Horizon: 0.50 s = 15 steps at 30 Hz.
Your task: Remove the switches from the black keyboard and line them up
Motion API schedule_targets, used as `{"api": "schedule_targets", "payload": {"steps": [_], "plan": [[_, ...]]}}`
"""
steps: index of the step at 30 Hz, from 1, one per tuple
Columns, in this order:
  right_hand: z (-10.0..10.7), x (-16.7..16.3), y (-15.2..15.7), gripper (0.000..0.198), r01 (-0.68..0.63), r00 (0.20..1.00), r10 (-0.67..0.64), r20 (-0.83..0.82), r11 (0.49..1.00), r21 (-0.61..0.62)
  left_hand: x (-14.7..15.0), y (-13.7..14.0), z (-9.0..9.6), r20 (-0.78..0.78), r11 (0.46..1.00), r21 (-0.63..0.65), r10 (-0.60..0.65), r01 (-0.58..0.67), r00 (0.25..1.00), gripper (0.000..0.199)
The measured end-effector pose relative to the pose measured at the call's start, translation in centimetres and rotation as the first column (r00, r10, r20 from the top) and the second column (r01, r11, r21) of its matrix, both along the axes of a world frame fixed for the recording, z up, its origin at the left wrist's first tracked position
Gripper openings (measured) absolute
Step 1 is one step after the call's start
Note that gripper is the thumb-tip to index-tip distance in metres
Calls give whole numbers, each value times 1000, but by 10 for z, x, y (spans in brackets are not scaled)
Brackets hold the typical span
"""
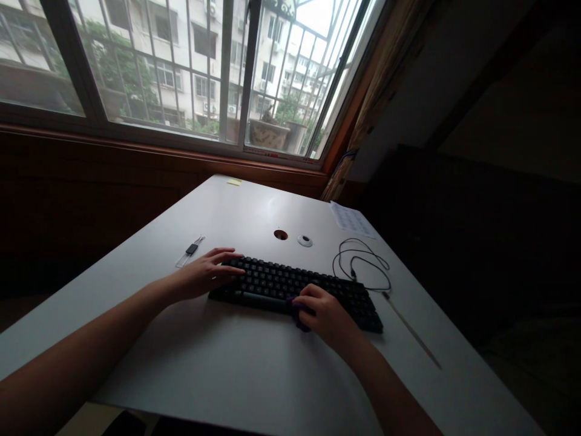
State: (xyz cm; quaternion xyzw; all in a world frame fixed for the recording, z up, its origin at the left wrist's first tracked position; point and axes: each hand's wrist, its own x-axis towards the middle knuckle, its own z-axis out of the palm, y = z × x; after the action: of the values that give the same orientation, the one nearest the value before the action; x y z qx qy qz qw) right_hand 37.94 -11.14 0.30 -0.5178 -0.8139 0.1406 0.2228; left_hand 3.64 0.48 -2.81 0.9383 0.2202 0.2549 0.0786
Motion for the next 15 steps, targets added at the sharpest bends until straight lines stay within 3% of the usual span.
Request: {"api": "schedule_targets", "payload": {"steps": [5, 9, 15], "plan": [[-4, 0, -2, 22, -1, 1000, 1, -20, 1000, 26, 18, -21, 14, -73, 987, 82, -133, 139, 988, 43], [-5, 5, -3, 23, 2, 1000, -1, -18, 1000, 26, 21, -22, 8, -182, 976, 125, -153, 178, 971, 50], [-5, 22, -6, 23, 37, 996, -38, -77, 999, -23, 18, -15, 1, -200, 976, 112, -159, 184, 967, 51]]}}
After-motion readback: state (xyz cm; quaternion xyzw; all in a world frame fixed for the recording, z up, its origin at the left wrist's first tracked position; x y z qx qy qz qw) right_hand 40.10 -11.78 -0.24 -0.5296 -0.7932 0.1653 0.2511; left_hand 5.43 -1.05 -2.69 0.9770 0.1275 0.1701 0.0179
